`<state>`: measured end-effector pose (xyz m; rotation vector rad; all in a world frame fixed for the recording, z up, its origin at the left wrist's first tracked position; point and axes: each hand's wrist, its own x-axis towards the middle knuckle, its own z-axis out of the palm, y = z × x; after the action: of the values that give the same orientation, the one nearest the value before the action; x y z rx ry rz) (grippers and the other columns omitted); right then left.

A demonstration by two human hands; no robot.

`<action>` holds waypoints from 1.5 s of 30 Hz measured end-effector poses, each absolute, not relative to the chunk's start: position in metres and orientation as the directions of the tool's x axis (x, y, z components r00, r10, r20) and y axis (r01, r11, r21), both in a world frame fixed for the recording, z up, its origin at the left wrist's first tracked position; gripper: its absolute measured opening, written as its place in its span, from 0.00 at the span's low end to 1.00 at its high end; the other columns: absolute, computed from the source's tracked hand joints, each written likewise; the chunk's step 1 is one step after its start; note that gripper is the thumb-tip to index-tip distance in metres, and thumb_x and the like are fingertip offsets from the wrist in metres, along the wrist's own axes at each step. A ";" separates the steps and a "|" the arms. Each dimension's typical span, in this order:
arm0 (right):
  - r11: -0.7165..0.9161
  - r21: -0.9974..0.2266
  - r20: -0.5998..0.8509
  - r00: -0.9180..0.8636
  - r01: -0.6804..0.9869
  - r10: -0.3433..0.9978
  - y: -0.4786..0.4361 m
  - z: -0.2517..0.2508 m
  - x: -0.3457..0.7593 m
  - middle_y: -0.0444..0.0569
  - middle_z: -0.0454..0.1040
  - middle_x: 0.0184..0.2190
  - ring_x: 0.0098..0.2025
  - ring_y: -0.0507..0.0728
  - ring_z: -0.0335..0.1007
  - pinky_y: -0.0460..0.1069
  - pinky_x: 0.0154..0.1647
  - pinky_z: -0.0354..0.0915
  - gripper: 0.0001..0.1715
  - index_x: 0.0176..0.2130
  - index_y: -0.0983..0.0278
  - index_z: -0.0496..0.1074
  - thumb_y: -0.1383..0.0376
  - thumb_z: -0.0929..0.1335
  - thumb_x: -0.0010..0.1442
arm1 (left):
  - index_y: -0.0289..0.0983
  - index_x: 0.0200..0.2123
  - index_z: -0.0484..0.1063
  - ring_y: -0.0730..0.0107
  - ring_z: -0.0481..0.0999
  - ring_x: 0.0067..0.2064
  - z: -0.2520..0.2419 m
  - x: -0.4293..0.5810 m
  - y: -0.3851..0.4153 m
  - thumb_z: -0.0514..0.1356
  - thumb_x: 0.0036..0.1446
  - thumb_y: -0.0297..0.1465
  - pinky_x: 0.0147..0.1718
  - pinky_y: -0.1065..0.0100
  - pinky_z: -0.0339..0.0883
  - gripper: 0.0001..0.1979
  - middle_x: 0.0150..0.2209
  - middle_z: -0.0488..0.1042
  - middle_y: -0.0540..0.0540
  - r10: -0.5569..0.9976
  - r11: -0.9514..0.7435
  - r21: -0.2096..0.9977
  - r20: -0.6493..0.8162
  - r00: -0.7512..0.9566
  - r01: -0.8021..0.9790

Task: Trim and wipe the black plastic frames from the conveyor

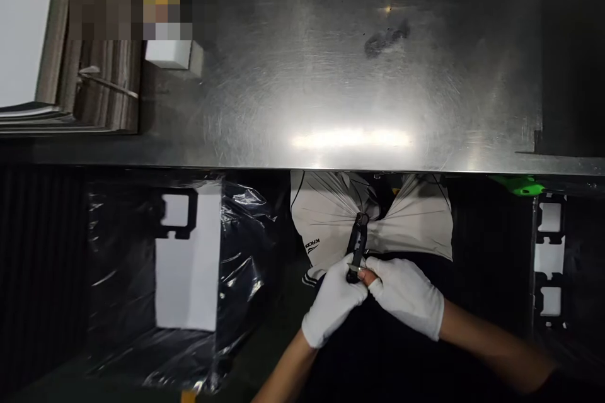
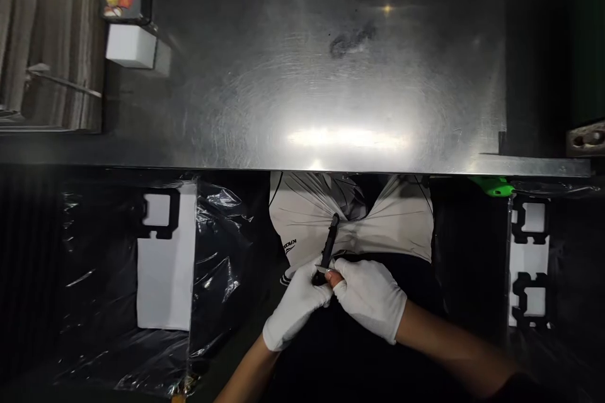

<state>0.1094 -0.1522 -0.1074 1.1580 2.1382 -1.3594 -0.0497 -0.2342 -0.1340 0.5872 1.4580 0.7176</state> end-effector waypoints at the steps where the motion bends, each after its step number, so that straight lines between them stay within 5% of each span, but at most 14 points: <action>1: 0.183 -0.571 -0.675 -0.584 0.800 0.451 -0.154 -0.108 0.109 0.45 0.84 0.42 0.40 0.60 0.82 0.52 0.38 0.64 0.22 0.55 0.57 0.79 0.54 0.60 0.81 | 0.36 0.36 0.71 0.68 0.65 0.31 -0.135 -0.048 -0.235 0.60 0.47 0.27 0.33 0.65 0.64 0.10 0.29 0.69 0.49 0.731 0.677 0.731 -0.681 -0.033 -0.084; 20: 0.114 -0.527 -0.686 -0.501 0.842 0.528 -0.163 -0.114 0.108 0.46 0.82 0.36 0.36 0.59 0.80 0.53 0.34 0.55 0.22 0.48 0.60 0.76 0.54 0.58 0.82 | 0.36 0.33 0.69 0.68 0.65 0.34 -0.137 -0.039 -0.230 0.60 0.52 0.33 0.36 0.65 0.64 0.06 0.31 0.69 0.48 0.730 0.677 0.736 -0.675 -0.109 -0.021; 23: 0.022 -0.646 -0.640 -0.557 0.763 0.528 -0.157 -0.117 0.117 0.45 0.82 0.39 0.38 0.57 0.79 0.51 0.37 0.62 0.23 0.47 0.60 0.75 0.52 0.58 0.82 | 0.36 0.39 0.68 0.64 0.69 0.40 -0.134 -0.053 -0.228 0.61 0.58 0.34 0.44 0.62 0.68 0.09 0.38 0.72 0.45 0.778 0.627 0.778 -0.628 0.005 0.034; 28: -0.025 -0.814 -0.492 -0.666 0.580 0.560 -0.148 -0.117 0.146 0.45 0.72 0.30 0.29 0.53 0.66 0.50 0.33 0.61 0.39 0.36 0.62 0.67 0.37 0.53 0.80 | 0.37 0.46 0.66 0.63 0.70 0.41 -0.127 -0.082 -0.225 0.65 0.58 0.40 0.45 0.61 0.69 0.18 0.42 0.72 0.44 0.758 0.538 0.822 -0.569 0.321 0.186; 32: 0.030 -0.839 -0.466 -0.745 0.544 0.478 -0.151 -0.114 0.159 0.43 0.72 0.31 0.30 0.52 0.66 0.50 0.35 0.59 0.39 0.37 0.63 0.66 0.36 0.52 0.80 | 0.40 0.40 0.63 0.60 0.74 0.36 -0.126 -0.069 -0.225 0.63 0.57 0.39 0.38 0.59 0.66 0.14 0.36 0.75 0.45 0.789 0.504 0.736 -0.605 0.104 0.452; 36: 0.015 -0.755 -0.548 -0.643 0.656 0.536 -0.161 -0.114 0.154 0.44 0.76 0.34 0.32 0.53 0.71 0.50 0.36 0.59 0.36 0.40 0.62 0.69 0.40 0.53 0.81 | 0.41 0.40 0.63 0.52 0.78 0.32 -0.133 -0.047 -0.230 0.60 0.63 0.44 0.33 0.57 0.62 0.14 0.31 0.77 0.42 0.838 0.440 0.579 -0.539 -0.083 0.686; 45: 0.167 -0.579 -0.640 -0.572 0.798 0.512 -0.170 -0.120 0.144 0.45 0.81 0.39 0.37 0.57 0.78 0.51 0.36 0.58 0.34 0.50 0.61 0.75 0.45 0.51 0.81 | 0.37 0.41 0.73 0.46 0.82 0.32 -0.133 -0.036 -0.233 0.59 0.64 0.45 0.33 0.55 0.65 0.16 0.28 0.78 0.40 0.846 0.412 0.394 -0.500 -0.185 0.822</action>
<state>0.1442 -0.1705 -0.1198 1.2558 2.1511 -1.3630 -0.0357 -0.2331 -0.1332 1.4120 2.0053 0.0471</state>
